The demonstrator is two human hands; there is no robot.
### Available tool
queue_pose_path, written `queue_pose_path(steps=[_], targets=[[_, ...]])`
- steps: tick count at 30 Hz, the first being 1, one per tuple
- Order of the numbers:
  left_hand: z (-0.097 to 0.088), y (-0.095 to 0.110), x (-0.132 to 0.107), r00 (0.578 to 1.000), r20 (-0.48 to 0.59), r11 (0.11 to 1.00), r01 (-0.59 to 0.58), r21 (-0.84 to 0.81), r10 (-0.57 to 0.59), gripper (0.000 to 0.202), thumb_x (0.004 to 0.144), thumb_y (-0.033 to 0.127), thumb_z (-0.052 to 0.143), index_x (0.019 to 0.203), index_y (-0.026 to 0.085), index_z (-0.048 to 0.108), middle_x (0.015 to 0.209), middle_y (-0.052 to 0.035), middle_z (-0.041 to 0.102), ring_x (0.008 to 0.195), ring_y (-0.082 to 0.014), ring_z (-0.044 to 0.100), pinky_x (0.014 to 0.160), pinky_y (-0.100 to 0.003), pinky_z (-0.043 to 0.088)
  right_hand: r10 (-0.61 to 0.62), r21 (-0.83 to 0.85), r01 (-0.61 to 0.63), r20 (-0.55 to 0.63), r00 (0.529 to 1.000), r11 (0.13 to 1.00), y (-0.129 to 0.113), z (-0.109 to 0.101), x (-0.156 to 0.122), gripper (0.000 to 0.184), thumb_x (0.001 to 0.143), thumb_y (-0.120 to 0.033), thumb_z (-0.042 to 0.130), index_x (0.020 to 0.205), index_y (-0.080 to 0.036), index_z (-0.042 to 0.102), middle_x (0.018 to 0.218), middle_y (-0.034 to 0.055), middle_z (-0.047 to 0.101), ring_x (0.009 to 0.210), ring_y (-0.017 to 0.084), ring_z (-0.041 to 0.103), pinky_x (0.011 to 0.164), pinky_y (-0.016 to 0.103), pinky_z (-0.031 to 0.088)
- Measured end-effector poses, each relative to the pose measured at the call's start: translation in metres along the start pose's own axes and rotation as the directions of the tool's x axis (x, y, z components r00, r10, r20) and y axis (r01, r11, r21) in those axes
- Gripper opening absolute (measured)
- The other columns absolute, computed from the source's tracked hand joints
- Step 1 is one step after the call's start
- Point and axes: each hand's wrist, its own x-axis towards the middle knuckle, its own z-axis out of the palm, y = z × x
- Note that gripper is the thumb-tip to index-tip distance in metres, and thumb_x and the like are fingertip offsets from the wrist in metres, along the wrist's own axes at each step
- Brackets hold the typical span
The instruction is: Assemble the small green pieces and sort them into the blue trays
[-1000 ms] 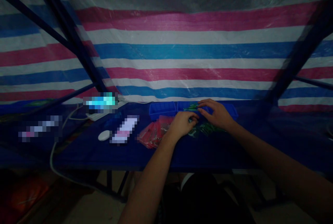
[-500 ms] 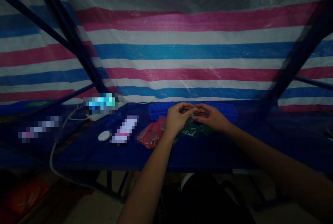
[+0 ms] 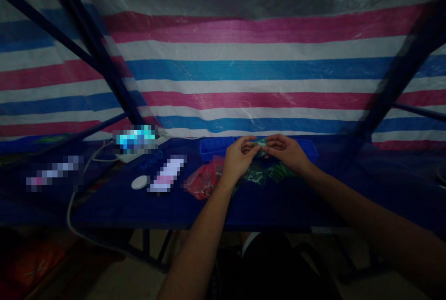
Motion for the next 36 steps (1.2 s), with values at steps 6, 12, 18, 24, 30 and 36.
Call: queue_pose_path(steps=[6,12,18,24,30,36], targets=[[0.000,0.003,-0.001,0.989,-0.105,0.970,-0.080,0.228,0.106,0.033,0.085,0.024,0.076,0.116,0.018,0.068,0.114,-0.0109,0.070,0.092,-0.0187,0.071,0.076,-0.030,0.060,-0.061,-0.084,0.051,-0.123,0.991,0.995,-0.001,-0.001,0.001,0.041,0.071,-0.045,0.088,0.095,-0.022,0.064,0.083,0.0007,0.070,0.068,0.016,0.069,0.068,0.031,0.059],[0.004,0.010,-0.007,0.967,0.130,0.929,-0.247,0.274,0.219,0.040,0.087,0.033,0.076,0.125,0.021,0.069,0.122,-0.0114,0.066,0.101,-0.0197,0.069,0.080,-0.032,0.062,-0.082,-0.098,0.070,-0.121,0.989,0.993,-0.005,-0.003,0.001,0.041,0.072,-0.050,0.086,0.094,-0.022,0.066,0.087,0.0025,0.073,0.079,0.019,0.071,0.075,0.032,0.059],[0.001,0.009,-0.005,0.985,0.073,0.911,-0.173,0.373,0.157,0.026,0.095,0.031,0.066,0.118,0.020,0.072,0.113,-0.0097,0.073,0.099,-0.0208,0.071,0.087,-0.036,0.060,-0.043,-0.063,0.040,-0.052,0.998,0.997,-0.007,-0.001,0.000,0.039,0.082,-0.059,0.075,0.095,-0.022,0.074,0.096,0.0059,0.077,0.089,0.024,0.073,0.082,0.039,0.062],[-0.001,0.013,-0.005,0.994,0.022,0.930,-0.107,0.352,0.107,0.025,0.096,0.029,0.065,0.119,0.022,0.071,0.113,-0.0063,0.076,0.099,-0.0207,0.072,0.088,-0.034,0.057,-0.150,-0.198,0.117,-0.162,0.975,0.973,-0.002,-0.005,0.003,0.045,0.075,-0.050,0.084,0.110,-0.024,0.071,0.107,0.0074,0.075,0.098,0.024,0.071,0.084,0.038,0.061],[0.001,0.013,-0.006,0.998,0.031,0.960,-0.062,0.275,0.056,0.036,0.093,0.027,0.069,0.127,0.021,0.062,0.098,-0.0052,0.076,0.086,-0.0185,0.073,0.077,-0.031,0.058,-0.044,-0.136,0.043,-0.003,0.999,0.990,0.000,-0.005,0.001,0.037,0.075,-0.047,0.084,0.100,-0.022,0.073,0.102,0.0061,0.077,0.087,0.021,0.072,0.087,0.038,0.059],[0.001,0.011,-0.005,0.986,-0.027,0.927,-0.146,0.346,0.166,0.024,0.089,0.027,0.073,0.112,0.019,0.070,0.114,-0.0099,0.071,0.089,-0.0177,0.071,0.076,-0.031,0.060,-0.119,-0.194,0.085,-0.171,0.978,0.977,0.002,-0.008,0.003,0.040,0.075,-0.052,0.082,0.096,-0.022,0.065,0.087,0.0036,0.074,0.067,0.018,0.069,0.068,0.033,0.059]])
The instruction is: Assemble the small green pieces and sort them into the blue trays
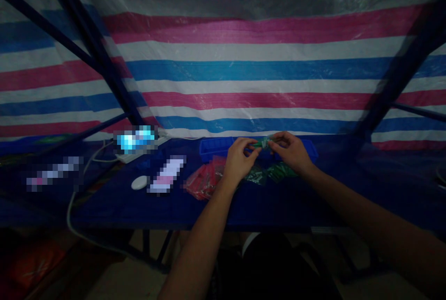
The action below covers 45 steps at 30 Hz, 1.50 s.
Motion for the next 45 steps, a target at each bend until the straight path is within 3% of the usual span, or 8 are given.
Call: queue_pose_path(steps=[7,15,20,27,33,36,40,45], targets=[[0.002,-0.006,-0.002,0.987,0.158,0.997,-0.014,-0.073,0.026,0.043,0.086,0.035,0.077,0.126,0.020,0.069,0.123,-0.0129,0.069,0.102,-0.0221,0.070,0.085,-0.037,0.063,0.066,0.051,-0.077,0.192,0.979,0.996,-0.007,0.003,-0.004,0.039,0.081,-0.057,0.076,0.100,-0.023,0.075,0.103,0.0049,0.078,0.099,0.025,0.072,0.094,0.040,0.058],[-0.003,0.000,-0.002,0.993,0.115,0.999,-0.011,-0.043,0.016,0.034,0.093,0.027,0.067,0.126,0.021,0.069,0.124,-0.0119,0.068,0.108,-0.0204,0.068,0.091,-0.035,0.060,0.103,0.160,-0.144,0.242,0.965,0.977,-0.015,0.002,-0.005,0.040,0.082,-0.060,0.075,0.095,-0.023,0.078,0.105,0.0073,0.078,0.102,0.027,0.073,0.088,0.041,0.062],[-0.005,-0.005,0.000,0.998,0.000,0.993,0.064,0.100,-0.064,0.026,0.092,0.023,0.067,0.117,0.021,0.074,0.109,-0.0087,0.074,0.096,-0.0211,0.071,0.092,-0.038,0.058,0.063,-0.011,-0.062,0.125,0.990,0.998,-0.010,0.003,-0.003,0.040,0.080,-0.057,0.077,0.098,-0.022,0.074,0.097,0.0076,0.077,0.087,0.023,0.073,0.078,0.038,0.062],[0.002,-0.009,0.001,0.990,0.089,0.977,0.123,-0.175,-0.109,0.034,0.092,0.022,0.068,0.126,0.019,0.065,0.106,-0.0088,0.076,0.094,-0.0194,0.073,0.086,-0.034,0.061,0.045,0.026,-0.050,0.172,0.984,0.998,0.005,0.004,-0.002,0.047,0.074,-0.049,0.084,0.111,-0.023,0.071,0.109,0.0076,0.076,0.096,0.023,0.073,0.090,0.040,0.059],[-0.001,-0.004,0.000,0.999,-0.047,1.000,0.016,0.026,-0.015,0.029,0.089,0.024,0.073,0.117,0.020,0.071,0.126,-0.0113,0.064,0.112,-0.0225,0.067,0.083,-0.033,0.061,0.061,0.030,-0.062,0.051,0.997,0.998,0.002,0.001,-0.001,0.042,0.073,-0.051,0.084,0.098,-0.021,0.068,0.086,0.0041,0.074,0.070,0.019,0.071,0.069,0.034,0.061],[-0.002,0.000,-0.001,0.999,-0.013,0.997,-0.038,0.069,0.039,0.028,0.090,0.029,0.072,0.117,0.021,0.073,0.124,-0.0113,0.063,0.111,-0.0220,0.065,0.084,-0.033,0.061,0.029,-0.031,-0.030,-0.026,0.999,0.999,0.003,-0.001,0.001,0.040,0.075,-0.051,0.083,0.097,-0.022,0.066,0.080,0.0015,0.072,0.064,0.018,0.070,0.067,0.034,0.059],[0.000,0.001,-0.001,0.991,0.118,0.998,-0.063,0.014,0.061,0.040,0.087,0.038,0.076,0.123,0.021,0.070,0.127,-0.0120,0.065,0.106,-0.0214,0.067,0.084,-0.034,0.061,0.050,0.023,-0.053,0.093,0.994,0.998,0.001,0.003,-0.002,0.038,0.076,-0.052,0.082,0.097,-0.023,0.071,0.094,0.0047,0.076,0.086,0.022,0.074,0.084,0.038,0.060],[-0.001,-0.004,-0.001,0.996,0.089,0.996,-0.030,0.083,0.022,0.026,0.094,0.026,0.066,0.119,0.020,0.072,0.116,-0.0097,0.072,0.105,-0.0224,0.069,0.094,-0.039,0.058,0.080,0.111,-0.105,0.206,0.975,0.988,-0.008,0.008,-0.007,0.035,0.083,-0.056,0.075,0.100,-0.025,0.076,0.106,0.0054,0.077,0.095,0.024,0.073,0.091,0.043,0.060]])
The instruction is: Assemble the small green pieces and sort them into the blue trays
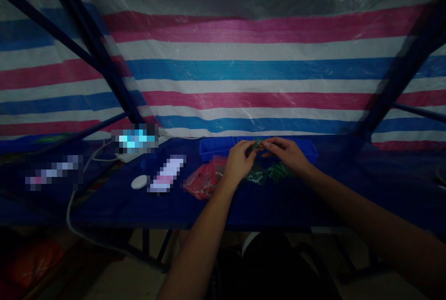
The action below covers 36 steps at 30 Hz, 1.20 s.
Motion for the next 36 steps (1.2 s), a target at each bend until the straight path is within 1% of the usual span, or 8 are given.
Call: queue_pose_path(steps=[6,9,11,18,24,27,31,36], targets=[[-0.001,-0.003,0.001,0.990,-0.084,0.992,0.112,-0.056,-0.117,0.027,0.093,0.022,0.066,0.120,0.022,0.070,0.118,-0.0084,0.075,0.105,-0.0240,0.071,0.096,-0.042,0.057,-0.054,-0.109,0.038,-0.155,0.986,0.993,0.000,-0.004,0.003,0.041,0.076,-0.056,0.081,0.101,-0.024,0.072,0.100,0.0062,0.076,0.083,0.023,0.073,0.076,0.039,0.063],[0.001,-0.001,0.000,0.991,-0.016,0.977,0.131,-0.168,-0.136,0.032,0.093,0.022,0.066,0.125,0.022,0.066,0.113,-0.0081,0.076,0.098,-0.0218,0.073,0.088,-0.037,0.060,-0.047,-0.074,0.039,-0.104,0.994,0.996,0.002,-0.005,0.004,0.048,0.072,-0.053,0.084,0.108,-0.024,0.072,0.108,0.0075,0.076,0.095,0.025,0.073,0.080,0.039,0.063],[0.003,0.000,0.000,0.992,0.007,0.971,0.126,-0.201,-0.127,0.034,0.093,0.022,0.067,0.126,0.022,0.064,0.111,-0.0081,0.076,0.097,-0.0209,0.073,0.086,-0.035,0.060,-0.008,-0.052,0.005,-0.055,0.998,0.999,0.004,-0.004,0.004,0.048,0.071,-0.054,0.085,0.105,-0.022,0.072,0.103,0.0072,0.078,0.086,0.023,0.074,0.079,0.039,0.063],[0.000,0.000,0.000,0.993,-0.103,0.998,0.047,-0.048,-0.052,0.025,0.091,0.025,0.070,0.115,0.020,0.071,0.119,-0.0099,0.071,0.103,-0.0209,0.069,0.091,-0.036,0.058,-0.031,-0.093,0.015,-0.176,0.984,0.996,0.008,-0.009,0.004,0.043,0.071,-0.055,0.085,0.095,-0.022,0.068,0.084,0.0033,0.075,0.067,0.019,0.070,0.067,0.034,0.061],[0.003,-0.001,-0.001,0.997,0.074,0.999,-0.034,0.010,0.033,0.037,0.089,0.031,0.072,0.124,0.019,0.070,0.117,-0.0104,0.071,0.103,-0.0218,0.068,0.093,-0.036,0.056,0.027,-0.065,-0.024,0.047,0.999,0.998,0.006,-0.003,0.001,0.040,0.075,-0.050,0.084,0.102,-0.023,0.074,0.100,0.0055,0.078,0.089,0.023,0.074,0.088,0.040,0.060],[0.001,-0.003,0.000,0.998,0.058,0.997,-0.035,0.074,0.031,0.027,0.095,0.027,0.064,0.120,0.019,0.073,0.112,-0.0095,0.072,0.103,-0.0221,0.068,0.096,-0.037,0.054,0.032,-0.058,-0.028,0.086,0.996,0.998,0.004,0.000,0.000,0.035,0.079,-0.051,0.080,0.103,-0.025,0.076,0.103,0.0051,0.078,0.088,0.022,0.074,0.087,0.042,0.061],[-0.002,-0.006,0.000,1.000,-0.010,0.996,0.007,0.091,-0.006,0.027,0.096,0.025,0.061,0.121,0.022,0.074,0.109,-0.0082,0.073,0.101,-0.0223,0.069,0.094,-0.038,0.055,-0.032,-0.137,0.035,0.018,0.999,0.990,0.002,-0.002,0.001,0.032,0.082,-0.052,0.076,0.101,-0.026,0.077,0.103,0.0047,0.078,0.089,0.023,0.073,0.082,0.041,0.062],[-0.002,-0.004,0.000,0.991,-0.061,0.992,0.121,-0.036,-0.123,0.038,0.091,0.025,0.070,0.129,0.022,0.066,0.112,-0.0081,0.075,0.097,-0.0227,0.072,0.090,-0.037,0.057,-0.132,-0.264,0.145,0.068,0.989,0.953,0.000,-0.008,0.002,0.028,0.087,-0.052,0.071,0.091,-0.026,0.080,0.123,0.0055,0.073,0.107,0.025,0.070,0.091,0.041,0.059]])
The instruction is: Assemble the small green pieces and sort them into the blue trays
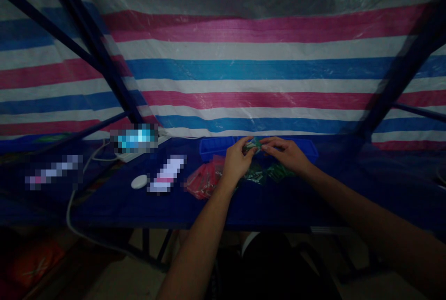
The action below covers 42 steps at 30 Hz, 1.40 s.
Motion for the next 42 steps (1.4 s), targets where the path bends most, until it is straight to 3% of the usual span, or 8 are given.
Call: queue_pose_path(steps=[9,13,16,20,27,35,39,42], targets=[[0.000,0.006,-0.002,0.997,0.044,0.991,0.063,-0.116,-0.058,0.051,0.091,0.029,0.072,0.139,0.023,0.056,0.101,-0.0059,0.077,0.087,-0.0188,0.074,0.081,-0.031,0.059,0.009,0.029,-0.011,0.057,0.998,1.000,-0.005,-0.002,-0.001,0.029,0.089,-0.052,0.069,0.104,-0.029,0.080,0.117,0.0021,0.077,0.109,0.026,0.071,0.102,0.044,0.053],[0.003,0.001,-0.002,0.995,0.086,0.997,0.046,0.055,-0.051,0.033,0.089,0.034,0.074,0.118,0.017,0.068,0.101,-0.0087,0.077,0.089,-0.0208,0.074,0.082,-0.033,0.059,0.045,0.032,-0.044,-0.045,0.998,0.999,-0.003,-0.010,0.002,0.033,0.088,-0.054,0.070,0.106,-0.027,0.080,0.111,0.0034,0.079,0.100,0.026,0.073,0.097,0.043,0.056],[0.006,-0.001,-0.004,0.971,0.226,0.966,-0.132,0.221,0.081,0.032,0.090,0.043,0.072,0.108,0.017,0.074,0.106,-0.0103,0.076,0.099,-0.0239,0.072,0.094,-0.039,0.056,0.073,0.014,-0.072,-0.189,0.979,0.997,0.001,-0.022,0.006,0.039,0.087,-0.055,0.070,0.111,-0.025,0.078,0.111,0.0052,0.078,0.088,0.024,0.075,0.090,0.043,0.060],[0.010,-0.004,-0.009,0.899,0.381,0.913,-0.324,0.246,0.216,0.047,0.087,0.052,0.072,0.117,0.017,0.073,0.118,-0.0119,0.073,0.112,-0.0257,0.067,0.104,-0.040,0.051,-0.076,-0.132,0.030,-0.356,0.931,0.991,0.002,-0.037,0.010,0.037,0.090,-0.052,0.067,0.116,-0.025,0.075,0.122,0.0058,0.075,0.103,0.025,0.073,0.097,0.045,0.059],[0.011,-0.014,-0.010,0.867,0.476,0.898,-0.319,0.304,0.147,0.043,0.089,0.044,0.072,0.122,0.018,0.072,0.120,-0.0112,0.074,0.113,-0.0251,0.068,0.104,-0.038,0.051,-0.363,-0.460,0.171,-0.369,0.856,0.871,-0.009,-0.054,0.008,0.031,0.097,-0.039,0.062,0.125,-0.028,0.070,0.139,0.0085,0.063,0.122,0.028,0.065,0.095,0.047,0.062],[0.011,-0.012,-0.006,0.870,0.477,0.898,-0.300,0.322,0.120,0.031,0.089,0.031,0.073,0.116,0.017,0.074,0.112,-0.0080,0.076,0.105,-0.0234,0.071,0.097,-0.034,0.054,-0.414,-0.613,0.266,-0.111,0.903,0.744,-0.003,-0.045,0.007,0.048,0.098,-0.035,0.059,0.145,-0.030,0.055,0.155,0.0062,0.052,0.140,0.029,0.051,0.117,0.055,0.045],[0.010,-0.013,-0.006,0.886,0.450,0.898,-0.286,0.334,0.115,0.026,0.089,0.025,0.071,0.113,0.018,0.074,0.109,-0.0073,0.076,0.102,-0.0226,0.071,0.095,-0.033,0.054,-0.257,-0.617,0.342,0.225,0.940,0.709,0.005,-0.030,0.003,0.041,0.097,-0.037,0.060,0.136,-0.027,0.063,0.152,0.0067,0.056,0.137,0.030,0.055,0.117,0.053,0.045],[0.009,-0.014,-0.005,0.895,0.430,0.904,-0.274,0.328,0.115,0.024,0.089,0.017,0.067,0.112,0.018,0.074,0.109,-0.0067,0.076,0.103,-0.0216,0.071,0.096,-0.032,0.054,-0.172,-0.597,0.353,0.338,0.925,0.720,0.009,-0.025,0.002,0.033,0.098,-0.037,0.058,0.127,-0.025,0.069,0.138,0.0080,0.067,0.127,0.029,0.064,0.112,0.050,0.049]])
